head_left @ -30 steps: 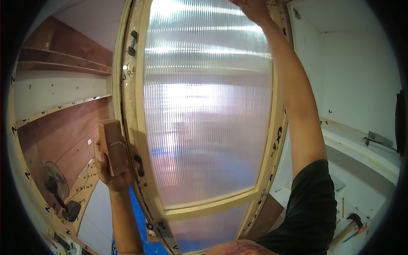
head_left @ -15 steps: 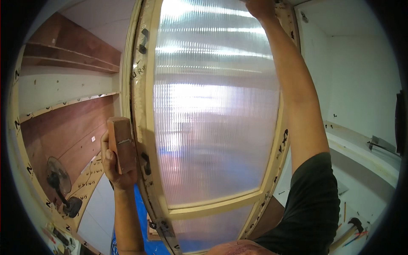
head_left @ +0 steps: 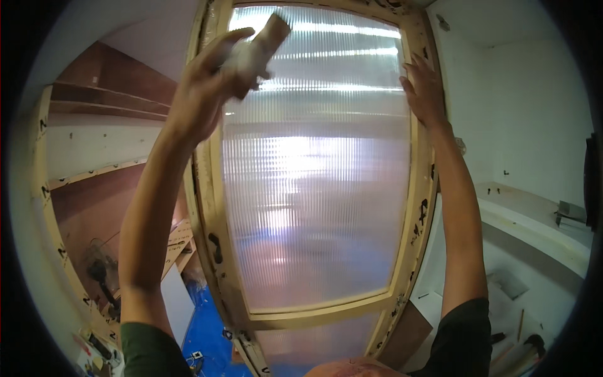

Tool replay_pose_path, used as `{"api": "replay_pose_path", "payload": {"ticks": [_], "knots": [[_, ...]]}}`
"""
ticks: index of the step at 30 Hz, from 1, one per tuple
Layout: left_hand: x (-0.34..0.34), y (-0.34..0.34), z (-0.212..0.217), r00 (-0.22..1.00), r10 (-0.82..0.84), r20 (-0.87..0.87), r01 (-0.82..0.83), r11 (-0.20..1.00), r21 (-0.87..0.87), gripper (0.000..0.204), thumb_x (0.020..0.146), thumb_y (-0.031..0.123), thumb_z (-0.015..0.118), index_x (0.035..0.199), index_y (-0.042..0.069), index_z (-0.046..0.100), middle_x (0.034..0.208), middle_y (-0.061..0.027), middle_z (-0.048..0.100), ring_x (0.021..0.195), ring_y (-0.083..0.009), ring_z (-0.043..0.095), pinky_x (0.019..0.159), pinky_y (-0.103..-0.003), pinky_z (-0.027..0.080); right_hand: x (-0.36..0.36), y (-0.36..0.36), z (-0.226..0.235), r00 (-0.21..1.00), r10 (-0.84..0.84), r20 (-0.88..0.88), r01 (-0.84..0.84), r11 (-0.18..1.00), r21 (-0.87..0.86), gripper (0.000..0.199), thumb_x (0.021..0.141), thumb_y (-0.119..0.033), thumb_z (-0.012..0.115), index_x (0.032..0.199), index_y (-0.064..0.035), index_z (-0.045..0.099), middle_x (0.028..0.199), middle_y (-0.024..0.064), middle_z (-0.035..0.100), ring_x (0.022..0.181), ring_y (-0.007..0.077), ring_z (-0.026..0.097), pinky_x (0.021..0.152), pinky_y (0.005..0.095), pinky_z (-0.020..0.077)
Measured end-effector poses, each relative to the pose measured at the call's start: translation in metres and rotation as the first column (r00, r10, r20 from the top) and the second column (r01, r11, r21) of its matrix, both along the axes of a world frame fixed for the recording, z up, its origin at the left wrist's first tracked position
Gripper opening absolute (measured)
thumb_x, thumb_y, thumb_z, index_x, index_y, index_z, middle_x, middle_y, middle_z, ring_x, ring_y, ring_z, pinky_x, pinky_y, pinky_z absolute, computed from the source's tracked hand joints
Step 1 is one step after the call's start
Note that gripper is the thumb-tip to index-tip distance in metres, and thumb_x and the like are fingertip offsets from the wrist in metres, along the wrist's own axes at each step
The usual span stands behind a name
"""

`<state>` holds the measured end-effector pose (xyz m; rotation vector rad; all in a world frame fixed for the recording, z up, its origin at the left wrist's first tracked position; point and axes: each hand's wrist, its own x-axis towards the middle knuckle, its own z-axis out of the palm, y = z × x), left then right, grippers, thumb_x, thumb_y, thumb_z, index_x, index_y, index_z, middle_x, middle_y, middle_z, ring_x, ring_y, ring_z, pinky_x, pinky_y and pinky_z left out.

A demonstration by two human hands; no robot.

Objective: The person cleans a door frame and translucent panel using a cloth, after sanding parts of the frame by hand with a sanding block.

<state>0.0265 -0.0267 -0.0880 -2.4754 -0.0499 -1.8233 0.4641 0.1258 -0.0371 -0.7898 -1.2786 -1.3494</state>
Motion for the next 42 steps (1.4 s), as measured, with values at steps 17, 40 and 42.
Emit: {"api": "replay_pose_path", "payload": {"ticks": [17, 40, 42], "knots": [[0.096, 0.019, -0.051, 0.865, 0.481, -0.142, -0.400, 0.833, 0.383, 0.105, 0.078, 0.006, 0.086, 0.161, 0.025, 0.024, 0.127, -0.0161, 0.065, 0.116, -0.0331, 0.068, 0.098, -0.047, 0.060, -0.097, -0.116, -0.124, 0.631, 0.709, 0.315, -0.563, 0.697, -0.444, 0.051, 0.093, -0.020, 0.077, 0.141, -0.0096, 0.062, 0.141, 0.0062, 0.057, 0.127, 0.0226, 0.058, 0.102, 0.0360, 0.0553], [0.103, 0.064, -0.051, 0.832, 0.543, -0.117, -0.457, 0.789, 0.411, 0.084, 0.083, -0.003, 0.078, 0.154, 0.022, 0.041, 0.131, -0.0146, 0.063, 0.121, -0.0323, 0.065, 0.100, -0.043, 0.060, -0.055, -0.150, -0.174, 0.992, 0.055, 0.110, 0.043, 0.683, -0.729, 0.017, 0.089, -0.019, 0.076, 0.100, -0.0073, 0.075, 0.099, 0.0091, 0.072, 0.092, 0.0252, 0.069, 0.087, 0.0387, 0.0542], [0.115, 0.064, -0.052, 0.843, 0.525, -0.117, -0.446, 0.804, 0.394, 0.086, 0.080, 0.000, 0.081, 0.154, 0.021, 0.042, 0.125, -0.0130, 0.065, 0.117, -0.0332, 0.064, 0.099, -0.045, 0.058, -0.074, -0.141, -0.163, 0.964, 0.265, -0.033, -0.236, 0.785, -0.573, 0.019, 0.089, -0.020, 0.076, 0.102, -0.0072, 0.074, 0.104, 0.0097, 0.072, 0.096, 0.0271, 0.069, 0.088, 0.0415, 0.0551]]}}
